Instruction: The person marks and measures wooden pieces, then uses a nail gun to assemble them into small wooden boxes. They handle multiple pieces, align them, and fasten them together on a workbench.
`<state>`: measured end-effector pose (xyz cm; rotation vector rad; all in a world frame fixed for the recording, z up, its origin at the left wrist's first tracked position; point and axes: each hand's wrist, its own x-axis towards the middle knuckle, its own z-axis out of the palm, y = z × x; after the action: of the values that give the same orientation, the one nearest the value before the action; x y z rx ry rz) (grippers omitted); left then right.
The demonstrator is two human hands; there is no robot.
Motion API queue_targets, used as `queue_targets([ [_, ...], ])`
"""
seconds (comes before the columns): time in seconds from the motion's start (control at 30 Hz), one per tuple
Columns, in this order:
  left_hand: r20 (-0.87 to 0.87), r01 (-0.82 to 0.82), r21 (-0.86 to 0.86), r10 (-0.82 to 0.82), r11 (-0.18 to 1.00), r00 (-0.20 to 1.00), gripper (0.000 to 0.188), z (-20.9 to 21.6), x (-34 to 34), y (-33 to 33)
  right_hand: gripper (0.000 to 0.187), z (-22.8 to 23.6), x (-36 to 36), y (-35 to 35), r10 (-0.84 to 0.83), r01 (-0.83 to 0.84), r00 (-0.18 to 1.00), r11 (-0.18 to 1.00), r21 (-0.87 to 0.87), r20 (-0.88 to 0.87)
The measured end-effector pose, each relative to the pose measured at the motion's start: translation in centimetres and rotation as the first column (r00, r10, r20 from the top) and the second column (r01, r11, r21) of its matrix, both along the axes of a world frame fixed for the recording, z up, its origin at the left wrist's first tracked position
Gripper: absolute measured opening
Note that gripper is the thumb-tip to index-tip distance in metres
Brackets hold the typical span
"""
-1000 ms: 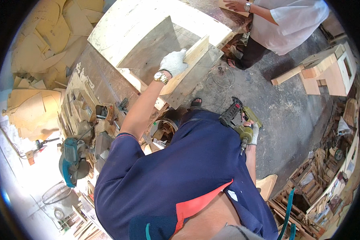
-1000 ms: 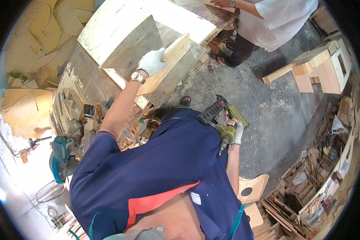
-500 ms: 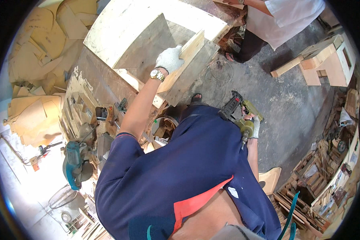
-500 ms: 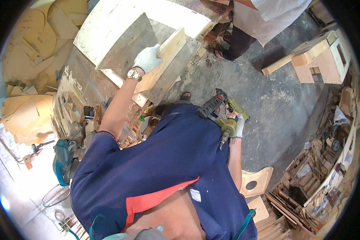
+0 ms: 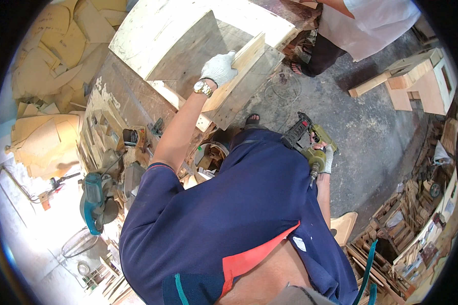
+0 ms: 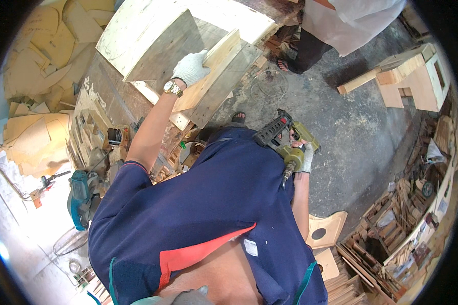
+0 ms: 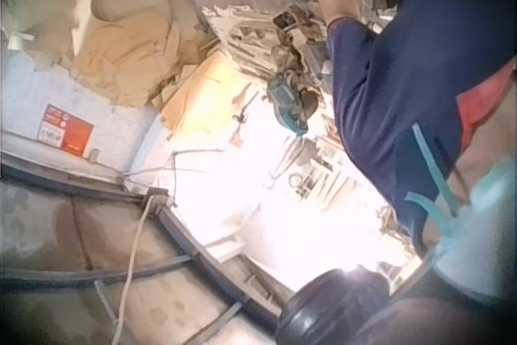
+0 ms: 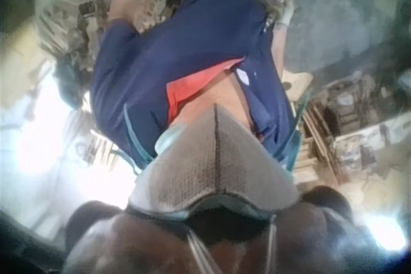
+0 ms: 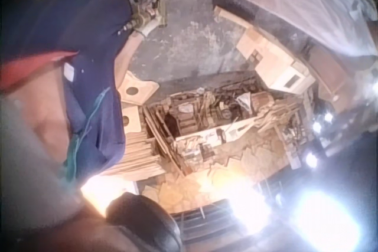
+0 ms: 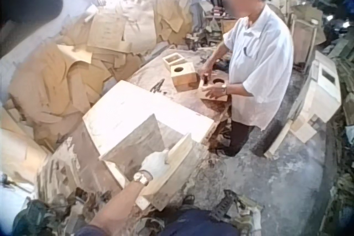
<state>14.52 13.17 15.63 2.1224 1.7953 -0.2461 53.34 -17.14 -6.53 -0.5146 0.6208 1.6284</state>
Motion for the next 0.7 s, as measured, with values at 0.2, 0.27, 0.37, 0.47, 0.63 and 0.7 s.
queue_targets([
  [0.2, 0.010, -0.022, 0.006, 0.022, 1.000, 1.000, 0.052, 0.2, 0.0, -0.4, 0.063, 0.8, -0.4, 0.1, -0.006, 0.006, 1.000, 1.000, -0.004, 0.003],
  [0.27, 0.007, -0.015, 0.001, 0.015, 1.000, 1.000, 0.057, 0.2, 0.1, -0.2, 0.063, 0.3, -0.1, 0.0, -0.010, 0.010, 1.000, 1.000, -0.003, -0.027],
  [0.37, -0.003, -0.013, -0.013, 0.013, 1.000, 1.000, 0.067, 0.2, 0.2, 0.0, 0.061, 0.0, 0.0, 0.1, -0.012, 0.011, 0.998, 1.000, -0.010, -0.064],
  [0.47, 0.007, -0.019, -0.004, 0.019, 1.000, 1.000, 0.064, 0.2, 0.2, -0.3, 0.059, 0.1, 0.0, 0.1, -0.012, 0.011, 1.000, 1.000, -0.023, -0.009],
  [0.63, 0.006, 0.003, 0.016, -0.004, 1.000, 1.000, 0.059, -0.5, -0.1, -0.1, 0.065, 1.1, -0.7, 0.0, -0.026, 0.029, 0.996, 0.999, 0.029, -0.083],
  [0.7, 0.005, 0.009, 0.025, -0.010, 1.000, 1.000, 0.056, -0.7, -0.2, -0.1, 0.068, 1.4, -0.7, 0.0, -0.008, 0.010, 0.998, 0.999, 0.041, -0.060],
])
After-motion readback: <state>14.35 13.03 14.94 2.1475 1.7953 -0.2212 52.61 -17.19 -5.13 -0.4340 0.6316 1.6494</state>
